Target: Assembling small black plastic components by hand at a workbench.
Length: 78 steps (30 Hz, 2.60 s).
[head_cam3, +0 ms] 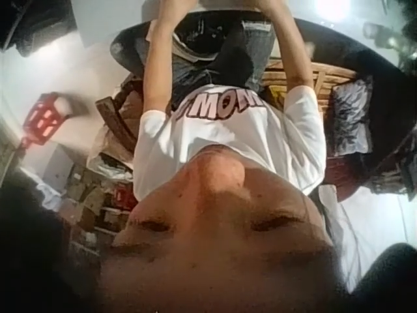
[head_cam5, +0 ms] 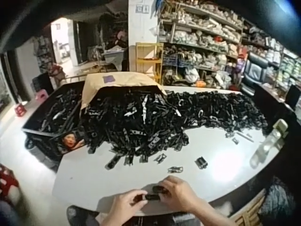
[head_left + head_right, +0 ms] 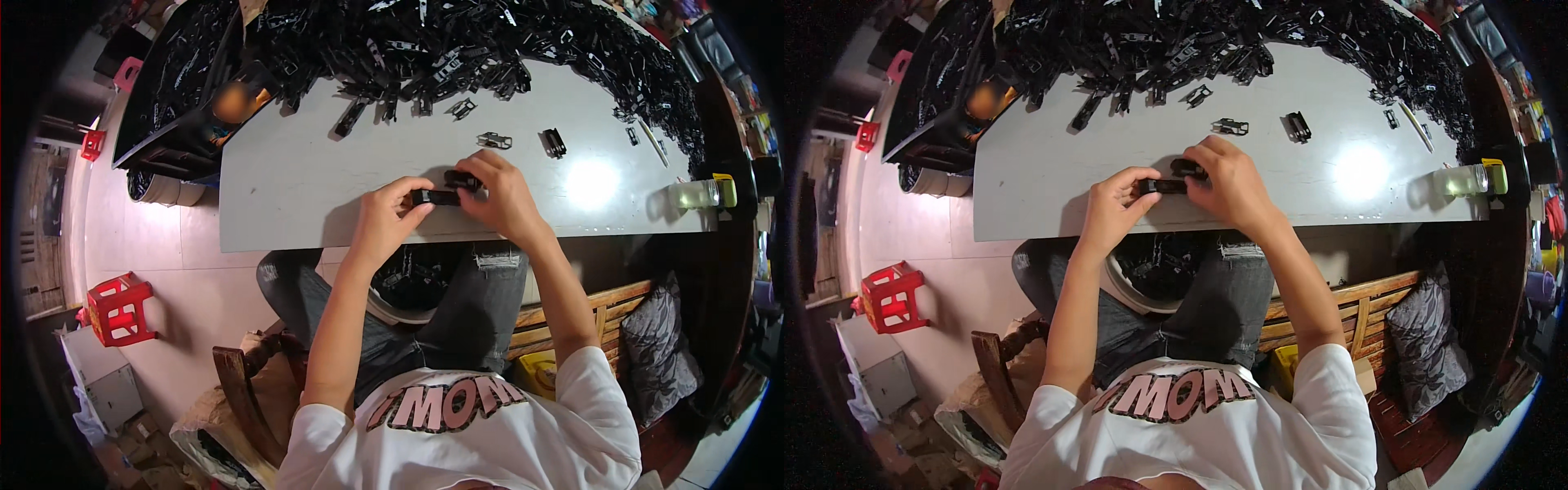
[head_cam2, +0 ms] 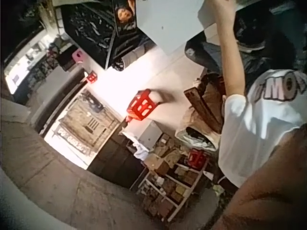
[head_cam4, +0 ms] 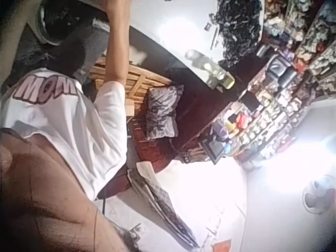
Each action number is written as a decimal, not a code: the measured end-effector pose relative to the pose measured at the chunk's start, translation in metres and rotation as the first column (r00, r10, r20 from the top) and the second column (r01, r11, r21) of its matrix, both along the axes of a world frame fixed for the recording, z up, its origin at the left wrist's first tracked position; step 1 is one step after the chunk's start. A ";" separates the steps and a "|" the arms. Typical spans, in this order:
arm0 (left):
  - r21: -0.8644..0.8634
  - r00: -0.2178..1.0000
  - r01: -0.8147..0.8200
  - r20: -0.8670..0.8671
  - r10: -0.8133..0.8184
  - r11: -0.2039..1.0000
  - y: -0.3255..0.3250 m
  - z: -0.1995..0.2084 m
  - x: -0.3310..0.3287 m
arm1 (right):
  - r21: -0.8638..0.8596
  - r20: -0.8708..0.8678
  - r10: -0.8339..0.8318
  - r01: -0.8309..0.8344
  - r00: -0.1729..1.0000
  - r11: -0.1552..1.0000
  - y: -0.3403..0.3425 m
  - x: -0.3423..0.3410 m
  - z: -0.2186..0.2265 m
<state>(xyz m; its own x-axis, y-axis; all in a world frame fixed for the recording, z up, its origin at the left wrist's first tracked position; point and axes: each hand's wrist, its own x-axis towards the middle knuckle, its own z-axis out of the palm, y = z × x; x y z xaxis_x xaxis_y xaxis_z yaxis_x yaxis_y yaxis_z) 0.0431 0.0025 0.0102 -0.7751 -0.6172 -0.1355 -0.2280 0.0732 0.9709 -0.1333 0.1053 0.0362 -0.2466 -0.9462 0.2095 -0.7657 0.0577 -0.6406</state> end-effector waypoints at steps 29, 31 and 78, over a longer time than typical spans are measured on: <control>-0.255 0.998 0.009 -0.060 -0.025 0.967 0.007 0.006 -0.002 | -0.021 -0.250 0.130 -0.140 0.959 0.990 0.006 0.031 0.012; -0.264 0.982 -0.086 -0.185 0.037 0.961 0.009 -0.003 -0.002 | -0.032 -0.273 0.137 -0.152 0.952 0.988 0.007 0.033 0.011; -0.404 0.964 -0.266 -0.123 0.236 0.875 -0.025 0.009 0.009 | -0.068 0.355 -0.374 0.423 0.857 0.904 0.062 -0.080 -0.021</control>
